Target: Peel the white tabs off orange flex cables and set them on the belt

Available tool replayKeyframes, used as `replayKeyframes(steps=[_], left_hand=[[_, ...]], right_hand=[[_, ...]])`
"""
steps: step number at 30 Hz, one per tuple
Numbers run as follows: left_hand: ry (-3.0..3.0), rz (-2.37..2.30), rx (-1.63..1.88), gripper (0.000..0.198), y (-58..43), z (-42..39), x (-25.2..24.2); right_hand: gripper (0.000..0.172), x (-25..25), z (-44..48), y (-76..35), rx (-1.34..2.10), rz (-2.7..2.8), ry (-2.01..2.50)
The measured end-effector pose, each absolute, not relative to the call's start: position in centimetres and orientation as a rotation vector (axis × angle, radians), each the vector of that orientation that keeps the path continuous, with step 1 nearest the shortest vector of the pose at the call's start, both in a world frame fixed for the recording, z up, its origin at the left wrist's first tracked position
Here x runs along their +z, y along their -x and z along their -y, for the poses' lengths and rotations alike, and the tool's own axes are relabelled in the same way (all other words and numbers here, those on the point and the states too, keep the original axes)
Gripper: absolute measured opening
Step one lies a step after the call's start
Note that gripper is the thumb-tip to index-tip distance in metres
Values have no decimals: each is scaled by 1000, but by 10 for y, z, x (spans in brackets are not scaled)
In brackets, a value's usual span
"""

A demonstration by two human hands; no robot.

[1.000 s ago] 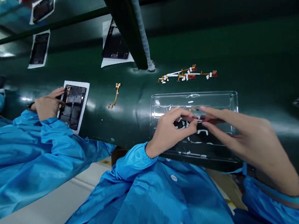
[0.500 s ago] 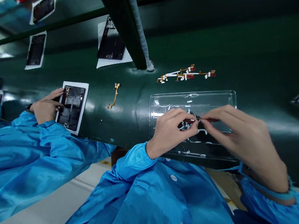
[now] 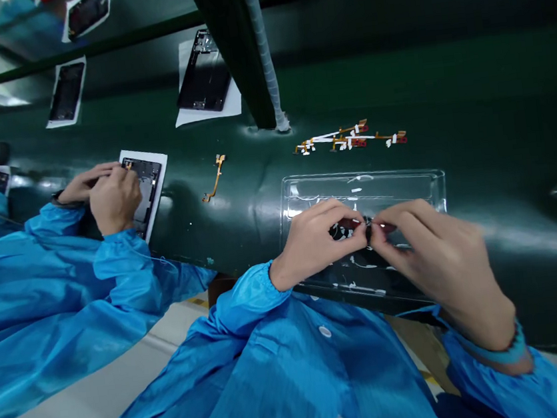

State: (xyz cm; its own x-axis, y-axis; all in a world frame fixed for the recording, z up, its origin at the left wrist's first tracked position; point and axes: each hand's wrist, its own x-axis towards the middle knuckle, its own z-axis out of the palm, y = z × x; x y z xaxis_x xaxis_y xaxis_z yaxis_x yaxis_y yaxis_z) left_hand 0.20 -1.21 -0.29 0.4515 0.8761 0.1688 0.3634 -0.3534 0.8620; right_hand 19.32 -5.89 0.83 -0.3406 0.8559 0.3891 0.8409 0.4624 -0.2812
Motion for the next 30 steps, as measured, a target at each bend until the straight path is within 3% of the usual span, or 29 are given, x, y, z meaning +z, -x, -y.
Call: replayKeyframes(steps=[10, 20, 30], left_hand=[[-1202, -971, 606, 15, -1, 6, -14], [-1474, -1138, 734, 11, -3, 12, -17], [-1264, -1040, 709, 38, 7, 10, -11]], right_hand=[[11, 1, 63, -181, -294, 2310, 1384], [5, -6, 56, -175, 182, 2066, 1439], [9, 9, 59, -189, 234, 2139, 1397]])
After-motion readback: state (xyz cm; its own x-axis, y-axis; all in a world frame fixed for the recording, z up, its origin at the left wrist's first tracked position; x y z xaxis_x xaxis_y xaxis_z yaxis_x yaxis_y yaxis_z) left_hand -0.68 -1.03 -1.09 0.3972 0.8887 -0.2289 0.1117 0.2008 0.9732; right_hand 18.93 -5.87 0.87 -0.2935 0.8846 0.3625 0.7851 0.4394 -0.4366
